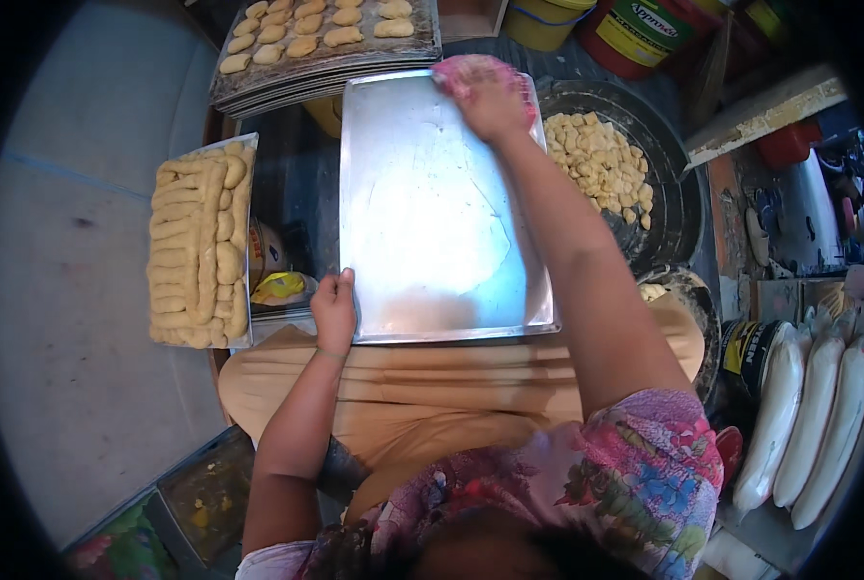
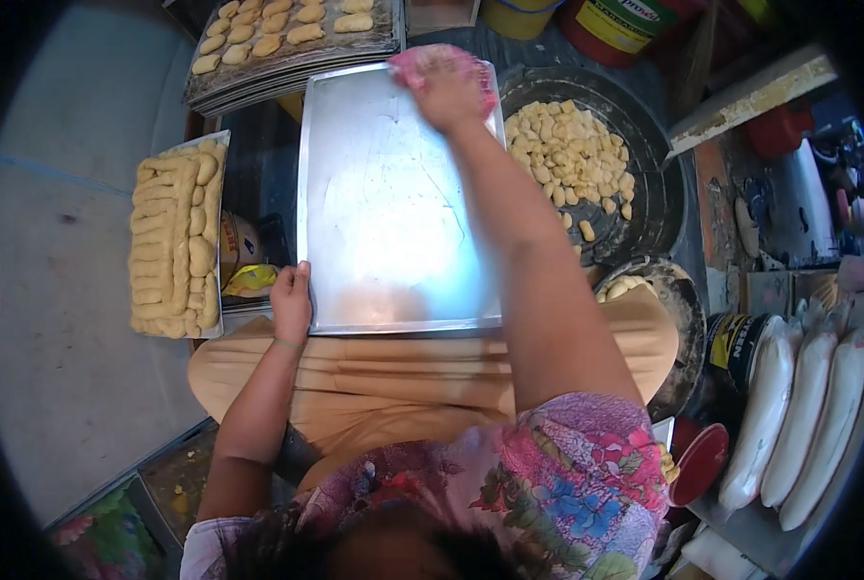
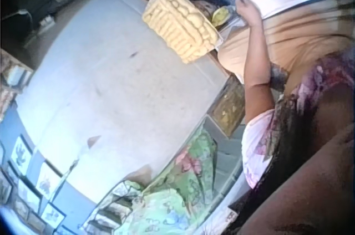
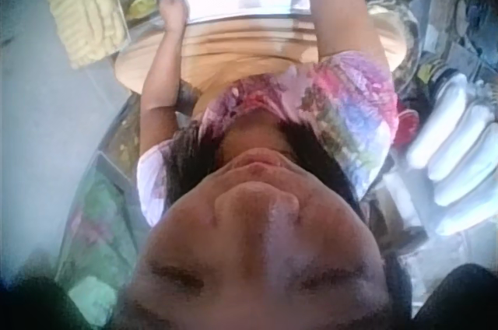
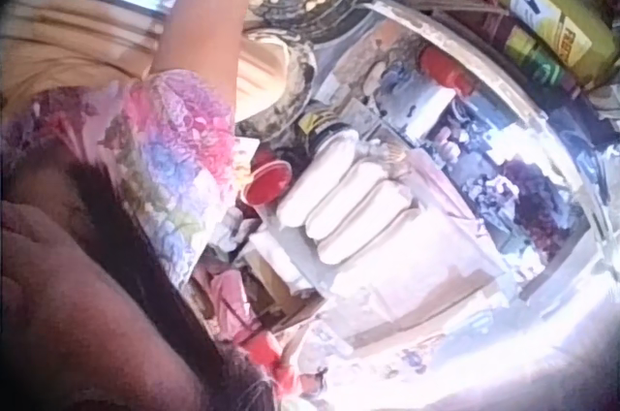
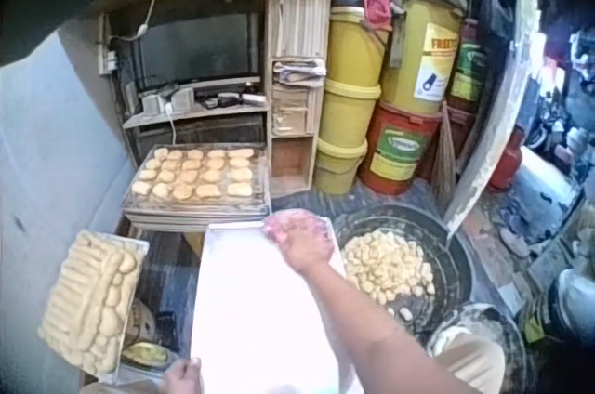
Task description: The person cleans a metal baking tray with a cloth and then transfers individual pieces of shaped dough from a large container onto the tray by hand.
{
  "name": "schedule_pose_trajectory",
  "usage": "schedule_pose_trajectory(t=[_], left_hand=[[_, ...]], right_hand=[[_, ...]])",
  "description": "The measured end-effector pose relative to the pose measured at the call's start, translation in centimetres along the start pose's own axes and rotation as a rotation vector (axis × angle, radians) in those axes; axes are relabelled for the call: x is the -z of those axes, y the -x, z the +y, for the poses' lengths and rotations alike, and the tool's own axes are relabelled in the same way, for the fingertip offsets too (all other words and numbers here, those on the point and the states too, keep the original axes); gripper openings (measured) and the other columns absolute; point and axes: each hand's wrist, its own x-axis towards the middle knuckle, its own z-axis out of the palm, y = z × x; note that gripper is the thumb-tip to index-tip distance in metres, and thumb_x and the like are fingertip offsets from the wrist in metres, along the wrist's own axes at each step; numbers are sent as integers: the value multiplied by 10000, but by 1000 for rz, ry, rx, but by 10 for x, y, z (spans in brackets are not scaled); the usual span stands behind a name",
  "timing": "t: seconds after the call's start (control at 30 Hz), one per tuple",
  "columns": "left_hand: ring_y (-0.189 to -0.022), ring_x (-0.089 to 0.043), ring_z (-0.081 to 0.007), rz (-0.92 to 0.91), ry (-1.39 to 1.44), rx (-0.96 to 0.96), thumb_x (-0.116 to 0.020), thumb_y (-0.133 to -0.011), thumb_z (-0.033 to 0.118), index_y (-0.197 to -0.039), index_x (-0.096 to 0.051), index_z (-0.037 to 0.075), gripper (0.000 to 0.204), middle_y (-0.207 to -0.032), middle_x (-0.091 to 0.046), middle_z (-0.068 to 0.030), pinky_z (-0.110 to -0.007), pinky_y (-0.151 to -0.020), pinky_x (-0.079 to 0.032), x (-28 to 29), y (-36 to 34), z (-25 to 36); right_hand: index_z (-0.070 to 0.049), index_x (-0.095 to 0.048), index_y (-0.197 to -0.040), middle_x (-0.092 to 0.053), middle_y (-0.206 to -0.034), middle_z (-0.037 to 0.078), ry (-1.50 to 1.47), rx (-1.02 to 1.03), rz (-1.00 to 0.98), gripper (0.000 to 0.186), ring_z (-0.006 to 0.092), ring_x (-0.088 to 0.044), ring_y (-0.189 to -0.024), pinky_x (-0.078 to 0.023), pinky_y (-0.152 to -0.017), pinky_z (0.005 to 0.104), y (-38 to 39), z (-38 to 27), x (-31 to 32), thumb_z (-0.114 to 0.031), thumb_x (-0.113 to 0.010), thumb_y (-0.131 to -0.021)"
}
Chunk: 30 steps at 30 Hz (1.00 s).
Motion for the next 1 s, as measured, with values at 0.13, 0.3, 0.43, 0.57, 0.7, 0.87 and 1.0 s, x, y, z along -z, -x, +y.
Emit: schedule_pose_trajectory(t=[0.13, 0.3, 0.43, 0.57, 0.7, 0.87, 1.0], left_hand=[[-616, -463, -175, -29, 5, 14, -576, -909, 306, -759, -562, -49, 385, -627, -538, -143, -328, -619, -420, -2, -4, 0], [-623, -488, -196, 16, 30, -2, -580, -900, 323, -772, -580, -53, 397, -642, -550, -153, -337, -628, -424, 5, -4, -4], [-607, -486, -199, 23, 16, -46, -586, -893, 318, -746, -573, -50, 396, -625, -542, -161, -346, -614, -422, 7, -5, -5], [-611, -516, -230, 2, -7, -27, -576, -895, 332, -748, -570, -56, 414, -635, -560, -182, -366, -621, -426, -1, -10, -5], [-652, -562, -325, 29, -48, -77, -557, -896, 349, -768, -571, -64, 433, -691, -587, -226, -399, -644, -431, 3, -5, -8], [-675, -564, -362, -6, -74, -89, -544, -902, 333, -813, -586, -49, 394, -734, -603, -237, -401, -662, -440, 1, -4, 6], [-755, -598, -384, 19, -43, -92, -534, -907, 317, -949, -582, -38, 361, -785, -627, -243, -402, -703, -460, 5, 1, 5]], right_hand=[[-215, -244, -1453, -197, -1517, 96, 109, -66, 26, 618, 292, -164, -1400, -106, -1120, 514, 25, 61, 14, -524, -322, -923], [-123, -359, -1401, -284, -1459, 197, 128, 144, -60, 590, 322, -214, -1379, -112, -1128, 464, 155, 23, 23, -442, -436, -911], [-91, -505, -1281, -411, -1382, 183, -204, 269, -384, 487, 316, -301, -1340, -128, -1128, 464, 251, -77, 51, -397, -478, -904], [-104, -497, -1289, -435, -1365, 175, -340, 619, -312, 485, 314, -318, -1332, -169, -1121, 453, 318, -124, 31, -402, -482, -906], [-106, -468, -1317, -426, -1387, 143, -315, 245, -522, 499, 292, -341, -1324, -193, -1120, 417, 327, -82, 67, -384, -486, -903], [-44, -523, -1233, -533, -1247, 195, -211, -424, 61, 409, 316, -467, -1206, -270, -1075, 445, 324, 58, 101, -294, -454, -916], [-18, -432, -1319, -424, -1345, 244, -368, -243, -82, 513, 361, -388, -1274, -268, -1087, 377, 314, -29, 122, -300, -510, -898]])
